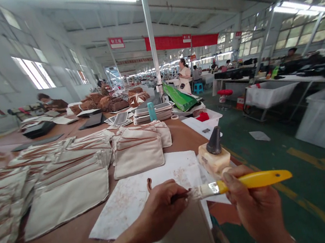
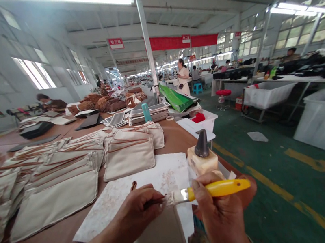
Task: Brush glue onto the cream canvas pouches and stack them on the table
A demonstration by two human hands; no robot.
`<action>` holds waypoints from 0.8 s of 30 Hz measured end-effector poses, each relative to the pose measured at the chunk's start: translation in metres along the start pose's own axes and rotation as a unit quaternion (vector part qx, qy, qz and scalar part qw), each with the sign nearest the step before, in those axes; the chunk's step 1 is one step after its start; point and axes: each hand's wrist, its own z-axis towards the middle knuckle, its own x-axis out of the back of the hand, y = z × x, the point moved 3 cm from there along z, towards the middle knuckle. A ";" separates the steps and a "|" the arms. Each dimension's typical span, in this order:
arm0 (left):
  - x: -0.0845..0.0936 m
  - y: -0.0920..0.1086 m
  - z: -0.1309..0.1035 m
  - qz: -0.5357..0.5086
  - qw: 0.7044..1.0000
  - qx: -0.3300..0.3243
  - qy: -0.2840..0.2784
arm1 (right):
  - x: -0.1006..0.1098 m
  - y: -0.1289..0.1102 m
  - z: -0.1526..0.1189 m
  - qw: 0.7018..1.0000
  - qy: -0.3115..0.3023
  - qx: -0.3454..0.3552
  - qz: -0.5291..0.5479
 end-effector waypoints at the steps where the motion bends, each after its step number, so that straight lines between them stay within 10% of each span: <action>1: -0.001 -0.001 0.000 0.000 1.000 -0.003 -0.004 | -0.001 -0.001 0.000 1.000 -0.009 0.020 -0.022; 4: -0.003 -0.003 -0.004 0.017 0.999 -0.026 0.000 | 0.000 0.007 0.000 0.995 -0.008 0.052 -0.082; 8: -0.004 -0.005 -0.015 0.096 0.984 -0.142 0.059 | 0.018 0.031 -0.001 0.996 0.030 -0.071 0.037; 14: -0.010 0.002 -0.038 0.256 0.896 -0.328 0.153 | 0.038 0.026 -0.007 0.960 0.093 -0.193 0.182; 24: -0.011 0.013 -0.047 0.317 0.850 -0.393 0.152 | 0.028 -0.007 -0.011 0.958 0.061 -0.176 0.216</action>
